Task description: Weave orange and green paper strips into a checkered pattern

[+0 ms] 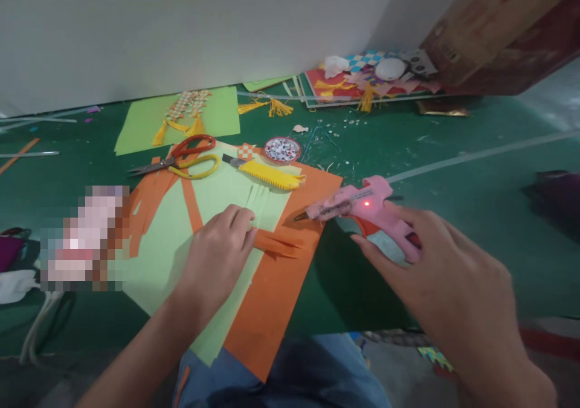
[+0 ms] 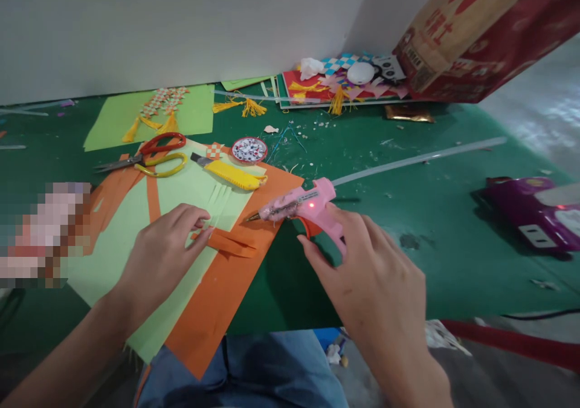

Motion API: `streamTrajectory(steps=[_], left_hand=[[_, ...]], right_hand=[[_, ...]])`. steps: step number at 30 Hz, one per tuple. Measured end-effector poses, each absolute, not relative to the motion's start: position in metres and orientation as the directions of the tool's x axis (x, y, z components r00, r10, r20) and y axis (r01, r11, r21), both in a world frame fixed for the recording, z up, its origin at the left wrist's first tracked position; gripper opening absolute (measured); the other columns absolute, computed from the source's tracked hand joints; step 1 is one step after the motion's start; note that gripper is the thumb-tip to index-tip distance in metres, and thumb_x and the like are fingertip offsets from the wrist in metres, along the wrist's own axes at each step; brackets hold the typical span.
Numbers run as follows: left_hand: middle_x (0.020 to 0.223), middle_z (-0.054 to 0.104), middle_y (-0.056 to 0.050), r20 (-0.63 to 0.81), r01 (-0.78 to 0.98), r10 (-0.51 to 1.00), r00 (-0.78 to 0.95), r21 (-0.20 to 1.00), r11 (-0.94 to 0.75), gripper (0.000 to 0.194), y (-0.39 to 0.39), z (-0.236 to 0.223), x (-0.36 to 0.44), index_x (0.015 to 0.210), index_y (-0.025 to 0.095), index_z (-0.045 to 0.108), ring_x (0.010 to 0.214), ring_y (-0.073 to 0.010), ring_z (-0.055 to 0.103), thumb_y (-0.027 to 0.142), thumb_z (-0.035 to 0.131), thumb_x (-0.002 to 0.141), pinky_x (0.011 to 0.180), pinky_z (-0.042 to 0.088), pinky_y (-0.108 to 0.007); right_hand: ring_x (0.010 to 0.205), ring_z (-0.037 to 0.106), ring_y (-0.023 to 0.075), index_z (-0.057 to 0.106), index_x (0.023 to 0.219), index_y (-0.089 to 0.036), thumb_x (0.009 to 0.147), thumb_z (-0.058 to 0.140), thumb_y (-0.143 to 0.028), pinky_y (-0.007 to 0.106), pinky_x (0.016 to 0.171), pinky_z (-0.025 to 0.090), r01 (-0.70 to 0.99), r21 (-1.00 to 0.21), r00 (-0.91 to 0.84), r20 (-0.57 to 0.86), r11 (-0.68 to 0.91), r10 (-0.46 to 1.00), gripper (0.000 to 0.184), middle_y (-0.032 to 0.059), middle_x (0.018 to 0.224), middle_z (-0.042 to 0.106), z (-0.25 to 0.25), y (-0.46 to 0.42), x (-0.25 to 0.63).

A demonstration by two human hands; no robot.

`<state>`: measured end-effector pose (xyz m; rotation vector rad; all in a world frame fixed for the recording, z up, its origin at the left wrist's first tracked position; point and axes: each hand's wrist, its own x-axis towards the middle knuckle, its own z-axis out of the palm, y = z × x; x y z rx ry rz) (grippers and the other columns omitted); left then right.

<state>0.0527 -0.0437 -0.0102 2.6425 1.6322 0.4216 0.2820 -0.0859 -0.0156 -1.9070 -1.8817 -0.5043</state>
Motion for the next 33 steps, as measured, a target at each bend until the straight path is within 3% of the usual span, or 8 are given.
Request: streamTrajectory(steps=[9,15,24,30,33], left_hand=[[0.086,0.066,0.000,0.162,0.901,0.928,0.336,0.233,-0.367,0.004,-0.041,-0.006,0.053,0.088,0.019,0.055,0.075,-0.0156,0.064,0.018,0.057,0.084,0.064,0.045,-0.026],[0.087,0.067,0.000,0.115,0.911,0.936,0.334,0.214,-0.352,0.020,-0.040,-0.002,0.055,0.094,0.019,0.054,0.079,-0.0183,0.065,0.027,0.065,0.080,0.061,0.044,-0.027],[0.083,0.066,0.001,0.104,0.921,0.940,0.324,0.192,-0.339,0.016,-0.036,-0.002,0.057,0.096,0.020,0.053,0.076,-0.0180,0.065,0.021,0.062,0.082,0.058,0.042,-0.027],[0.088,0.067,0.002,0.095,0.913,0.951,0.295,0.265,-0.310,0.013,-0.037,-0.002,0.054,0.094,0.020,0.052,0.073,-0.0145,0.065,0.015,0.058,0.083,0.059,0.043,-0.025],[0.090,0.067,0.000,0.106,0.923,0.950,0.295,0.227,-0.312,0.013,-0.040,-0.004,0.054,0.094,0.020,0.052,0.076,-0.0155,0.065,0.015,0.058,0.083,0.059,0.043,-0.025]], right_hand=[[0.056,0.065,0.0240,0.060,0.092,-0.016,0.086,0.027,-0.064,0.030,0.044,0.041,0.996,-0.019,0.085,0.535,-0.088,0.841,0.059,0.0074,0.068,0.068,-0.017,-0.088,0.298],[0.057,0.066,0.0270,0.061,0.091,-0.018,0.082,0.025,-0.069,0.032,0.043,0.043,0.977,-0.042,0.203,0.467,-0.207,0.861,0.064,0.0080,0.068,0.069,-0.023,-0.090,0.307],[0.068,0.068,0.0298,0.062,0.093,-0.019,0.075,0.024,-0.076,0.035,0.049,0.047,0.940,-0.152,0.341,0.360,-0.306,0.868,0.070,0.0110,0.076,0.071,-0.025,-0.089,0.310],[0.069,0.067,0.0315,0.061,0.094,-0.021,0.073,0.020,-0.079,0.037,0.051,0.047,0.923,-0.167,0.384,0.335,-0.347,0.860,0.075,0.0112,0.077,0.071,-0.027,-0.086,0.309],[0.066,0.066,0.0319,0.061,0.094,-0.023,0.073,0.020,-0.078,0.038,0.049,0.045,0.919,-0.164,0.394,0.327,-0.359,0.859,0.071,0.0105,0.077,0.070,-0.029,-0.085,0.308]])
